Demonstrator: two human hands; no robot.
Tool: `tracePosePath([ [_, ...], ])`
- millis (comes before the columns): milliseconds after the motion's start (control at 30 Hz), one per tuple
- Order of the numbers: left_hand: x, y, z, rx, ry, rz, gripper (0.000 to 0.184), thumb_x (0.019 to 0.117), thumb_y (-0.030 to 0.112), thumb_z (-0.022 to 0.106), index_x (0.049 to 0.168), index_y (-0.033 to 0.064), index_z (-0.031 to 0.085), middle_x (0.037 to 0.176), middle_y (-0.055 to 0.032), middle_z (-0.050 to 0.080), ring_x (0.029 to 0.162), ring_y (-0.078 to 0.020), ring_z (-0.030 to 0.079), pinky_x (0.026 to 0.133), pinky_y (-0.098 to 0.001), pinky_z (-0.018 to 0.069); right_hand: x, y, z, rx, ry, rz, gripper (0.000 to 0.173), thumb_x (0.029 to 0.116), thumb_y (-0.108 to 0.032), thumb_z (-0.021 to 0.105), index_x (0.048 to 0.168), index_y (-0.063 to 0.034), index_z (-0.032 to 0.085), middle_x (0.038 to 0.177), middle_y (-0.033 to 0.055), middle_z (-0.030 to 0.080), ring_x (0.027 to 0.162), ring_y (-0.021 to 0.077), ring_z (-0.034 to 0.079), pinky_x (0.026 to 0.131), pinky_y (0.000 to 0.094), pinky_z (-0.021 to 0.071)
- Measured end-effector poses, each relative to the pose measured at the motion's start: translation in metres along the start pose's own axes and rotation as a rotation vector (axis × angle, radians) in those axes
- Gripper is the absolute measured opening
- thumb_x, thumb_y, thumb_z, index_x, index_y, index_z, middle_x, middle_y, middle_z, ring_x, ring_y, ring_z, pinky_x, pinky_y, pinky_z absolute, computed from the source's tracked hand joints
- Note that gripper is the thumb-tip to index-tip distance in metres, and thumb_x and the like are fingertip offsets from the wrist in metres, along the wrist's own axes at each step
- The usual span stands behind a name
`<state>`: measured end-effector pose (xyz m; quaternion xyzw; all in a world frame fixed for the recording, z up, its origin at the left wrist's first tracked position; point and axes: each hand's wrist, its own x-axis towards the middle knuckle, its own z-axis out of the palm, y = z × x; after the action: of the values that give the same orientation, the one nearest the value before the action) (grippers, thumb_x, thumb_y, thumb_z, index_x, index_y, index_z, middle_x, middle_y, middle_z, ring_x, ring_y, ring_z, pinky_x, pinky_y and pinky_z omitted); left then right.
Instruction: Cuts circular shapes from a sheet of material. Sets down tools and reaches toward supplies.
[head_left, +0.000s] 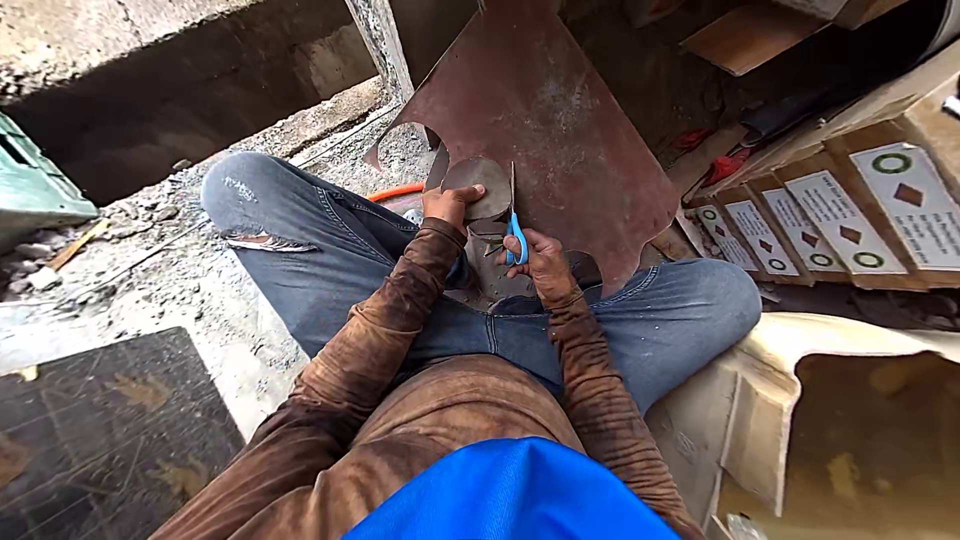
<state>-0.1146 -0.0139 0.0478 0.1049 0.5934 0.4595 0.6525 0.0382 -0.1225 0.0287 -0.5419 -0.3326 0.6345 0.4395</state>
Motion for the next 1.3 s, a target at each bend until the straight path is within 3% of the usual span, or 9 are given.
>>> tracePosePath([
  [133, -0.006, 0.003, -0.004, -0.013, -0.007, -0.038, 0.041, 0.0823, -0.007, 0.074, 0.120, -0.0068, 0.058, 0.101, -0.0231, 0.070, 0.084, -0.0308, 0.072, 0.073, -0.0475, 0.0631, 0.003, -0.008, -0.003, 0.023, -0.159, 0.085, 0.036, 0.1015, -0.010, 0.061, 0.133, 0.0044, 0.054, 0.105, 0.0186, 0.071, 0.093, 0.0295, 0.073, 0.085, 0.0476, 0.0630],
  [200, -0.008, 0.000, -0.007, 0.001, -0.039, -0.046, 0.042, 0.0824, -0.004, 0.076, 0.121, -0.0053, 0.058, 0.102, -0.0221, 0.071, 0.085, -0.0304, 0.072, 0.074, -0.0479, 0.0632, 0.003, -0.002, -0.002, 0.033, -0.186, 0.087, 0.040, 0.1009, -0.008, 0.060, 0.138, 0.0029, 0.049, 0.113, 0.0207, 0.070, 0.101, 0.0326, 0.072, 0.089, 0.0515, 0.0613],
  [300, -0.007, 0.002, -0.005, -0.011, -0.033, -0.052, 0.042, 0.0805, -0.007, 0.076, 0.119, -0.0077, 0.058, 0.100, -0.0240, 0.071, 0.084, -0.0319, 0.073, 0.073, -0.0484, 0.0635, 0.000, -0.001, -0.002, 0.018, -0.165, 0.049, 0.040, 0.1017, -0.007, 0.057, 0.139, 0.0042, 0.048, 0.110, 0.0207, 0.071, 0.100, 0.0324, 0.072, 0.086, 0.0499, 0.0628],
  [467, -0.004, 0.006, -0.008, -0.023, -0.038, -0.043, 0.040, 0.0816, -0.008, 0.075, 0.118, -0.0085, 0.059, 0.100, -0.0242, 0.071, 0.085, -0.0317, 0.073, 0.075, -0.0484, 0.0636, -0.003, -0.007, 0.006, 0.130, -0.102, 0.013, 0.026, 0.1061, -0.021, 0.050, 0.121, 0.0000, 0.057, 0.086, 0.0114, 0.070, 0.082, 0.0268, 0.074, 0.083, 0.0504, 0.0632],
  [600, -0.006, 0.004, -0.006, -0.021, -0.054, -0.056, 0.040, 0.0821, -0.007, 0.075, 0.119, -0.0081, 0.059, 0.101, -0.0230, 0.071, 0.086, -0.0309, 0.073, 0.076, -0.0473, 0.0638, 0.014, 0.017, 0.000, 0.126, -0.071, -0.108, 0.043, 0.1005, -0.039, 0.055, 0.123, -0.0033, 0.059, 0.086, 0.0061, 0.069, 0.083, 0.0218, 0.071, 0.086, 0.0463, 0.0607],
  [867, -0.016, 0.009, -0.009, -0.085, -0.053, -0.022, 0.036, 0.0820, -0.010, 0.073, 0.116, -0.0083, 0.059, 0.098, -0.0230, 0.071, 0.083, -0.0307, 0.073, 0.074, -0.0477, 0.0638, 0.021, 0.029, -0.009, 0.152, -0.130, -0.254, 0.061, 0.0933, -0.052, 0.066, 0.124, -0.0005, 0.064, 0.087, 0.0083, 0.071, 0.081, 0.0210, 0.071, 0.083, 0.0425, 0.0612],
  [1033, -0.016, 0.011, -0.014, -0.126, -0.059, -0.016, 0.037, 0.0831, -0.010, 0.071, 0.118, -0.0086, 0.059, 0.101, -0.0239, 0.071, 0.086, -0.0317, 0.072, 0.077, -0.0491, 0.0631, 0.018, 0.026, -0.003, 0.068, -0.124, -0.275, 0.056, 0.0945, -0.046, 0.066, 0.126, 0.0002, 0.062, 0.087, 0.0072, 0.069, 0.081, 0.0201, 0.069, 0.083, 0.0423, 0.0603],
  [1167, -0.013, 0.016, -0.015, -0.094, -0.055, -0.029, 0.039, 0.0825, -0.009, 0.072, 0.118, -0.0072, 0.057, 0.099, -0.0226, 0.071, 0.083, -0.0301, 0.072, 0.074, -0.0471, 0.0629, 0.019, 0.030, -0.002, 0.061, -0.082, -0.300, 0.042, 0.0946, -0.027, 0.070, 0.125, 0.0006, 0.064, 0.085, 0.0065, 0.070, 0.069, 0.0173, 0.068, 0.070, 0.0378, 0.0621],
  [1300, -0.008, 0.018, -0.019, -0.057, -0.056, -0.055, 0.038, 0.0820, -0.008, 0.074, 0.117, -0.0076, 0.059, 0.098, -0.0229, 0.071, 0.082, -0.0298, 0.073, 0.073, -0.0458, 0.0631, 0.019, 0.026, 0.001, 0.113, -0.095, -0.272, 0.031, 0.0981, -0.024, 0.064, 0.118, -0.0004, 0.065, 0.076, 0.0043, 0.067, 0.067, 0.0181, 0.068, 0.070, 0.0393, 0.0628],
])
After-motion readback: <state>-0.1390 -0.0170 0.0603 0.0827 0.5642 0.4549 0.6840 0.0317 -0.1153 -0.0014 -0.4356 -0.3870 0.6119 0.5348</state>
